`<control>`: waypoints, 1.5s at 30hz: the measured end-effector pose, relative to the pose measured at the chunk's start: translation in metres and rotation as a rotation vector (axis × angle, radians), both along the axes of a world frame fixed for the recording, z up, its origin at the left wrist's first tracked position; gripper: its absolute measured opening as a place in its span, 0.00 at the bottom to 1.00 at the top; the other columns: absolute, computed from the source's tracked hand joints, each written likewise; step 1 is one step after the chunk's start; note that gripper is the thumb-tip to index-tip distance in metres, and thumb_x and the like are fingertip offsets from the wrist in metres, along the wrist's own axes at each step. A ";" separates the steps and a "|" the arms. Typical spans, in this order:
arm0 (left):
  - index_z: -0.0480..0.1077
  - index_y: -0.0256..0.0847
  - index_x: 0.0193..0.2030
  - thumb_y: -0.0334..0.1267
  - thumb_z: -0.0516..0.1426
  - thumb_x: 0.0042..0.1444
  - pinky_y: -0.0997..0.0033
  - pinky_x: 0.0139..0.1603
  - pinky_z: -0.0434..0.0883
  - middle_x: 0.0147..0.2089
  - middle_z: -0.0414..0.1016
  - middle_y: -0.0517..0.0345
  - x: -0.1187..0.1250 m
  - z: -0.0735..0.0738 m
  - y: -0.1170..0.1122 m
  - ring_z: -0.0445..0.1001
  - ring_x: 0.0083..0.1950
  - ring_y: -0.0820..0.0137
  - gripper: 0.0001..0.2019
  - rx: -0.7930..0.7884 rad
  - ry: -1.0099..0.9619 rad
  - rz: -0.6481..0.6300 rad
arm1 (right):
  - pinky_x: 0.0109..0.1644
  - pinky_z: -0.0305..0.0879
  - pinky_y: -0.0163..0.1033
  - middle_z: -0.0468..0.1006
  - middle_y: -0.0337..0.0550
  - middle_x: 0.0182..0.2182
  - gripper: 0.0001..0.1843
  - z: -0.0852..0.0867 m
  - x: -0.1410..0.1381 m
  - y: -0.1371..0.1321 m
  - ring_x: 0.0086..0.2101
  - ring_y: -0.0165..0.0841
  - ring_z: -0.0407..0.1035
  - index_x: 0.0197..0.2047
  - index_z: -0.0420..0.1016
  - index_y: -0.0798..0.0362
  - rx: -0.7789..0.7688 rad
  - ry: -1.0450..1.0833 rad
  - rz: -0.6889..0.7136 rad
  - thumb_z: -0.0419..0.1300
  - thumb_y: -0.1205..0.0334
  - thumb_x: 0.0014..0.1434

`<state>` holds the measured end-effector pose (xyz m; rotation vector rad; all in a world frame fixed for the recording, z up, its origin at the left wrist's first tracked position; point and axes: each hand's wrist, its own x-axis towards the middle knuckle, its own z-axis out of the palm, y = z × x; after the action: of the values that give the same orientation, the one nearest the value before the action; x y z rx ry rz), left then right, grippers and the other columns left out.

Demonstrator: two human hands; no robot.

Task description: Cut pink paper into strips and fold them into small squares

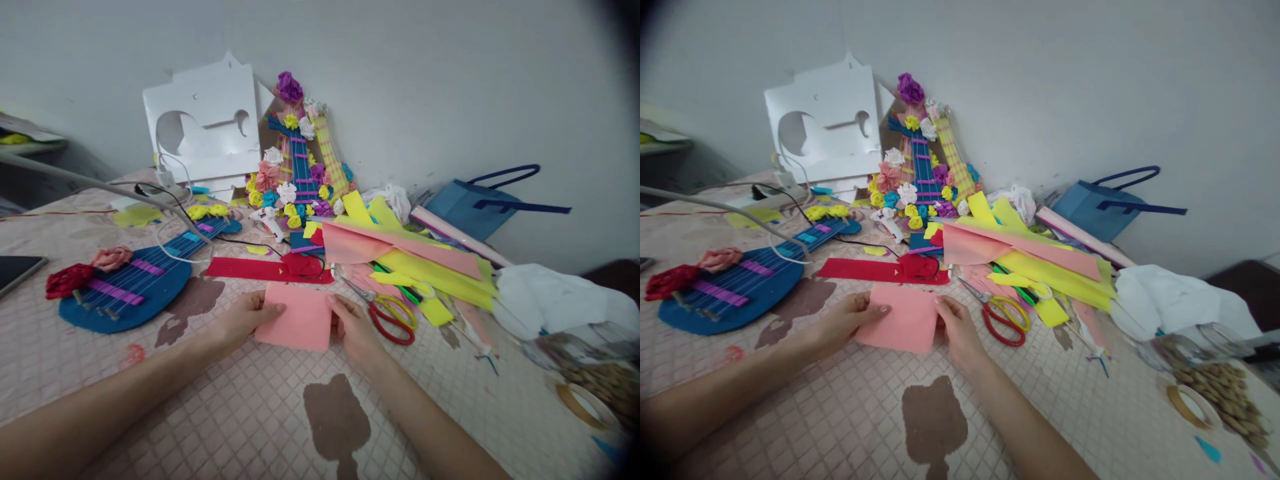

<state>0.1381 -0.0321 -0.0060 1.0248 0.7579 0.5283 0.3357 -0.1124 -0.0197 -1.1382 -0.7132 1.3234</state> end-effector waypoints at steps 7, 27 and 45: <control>0.74 0.35 0.45 0.38 0.65 0.48 0.70 0.38 0.75 0.44 0.79 0.43 -0.002 0.004 0.007 0.79 0.41 0.60 0.17 -0.142 -0.051 0.045 | 0.25 0.65 0.32 0.76 0.38 0.24 0.15 -0.004 -0.002 -0.001 0.21 0.27 0.66 0.33 0.76 0.54 -0.009 -0.099 0.079 0.69 0.53 0.46; 0.75 0.31 0.41 0.35 0.66 0.47 0.69 0.36 0.76 0.41 0.80 0.40 -0.009 0.011 0.022 0.80 0.36 0.61 0.15 -0.086 0.026 0.077 | 0.32 0.60 0.39 0.73 0.39 0.25 0.05 0.023 0.095 -0.011 0.28 0.34 0.67 0.29 0.70 0.50 0.059 -1.160 0.017 0.62 0.59 0.50; 0.74 0.33 0.41 0.30 0.65 0.48 0.70 0.33 0.78 0.39 0.80 0.44 -0.011 0.011 0.031 0.80 0.34 0.63 0.13 -0.147 0.020 0.145 | 0.29 0.53 0.36 0.71 0.38 0.26 0.15 0.011 0.152 -0.029 0.28 0.35 0.65 0.31 0.63 0.51 -0.196 -1.501 0.056 0.65 0.59 0.44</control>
<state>0.1269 -0.0015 0.0047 0.8438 0.8802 0.5789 0.4877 -0.1413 -0.0083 -2.2446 -1.6683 0.3496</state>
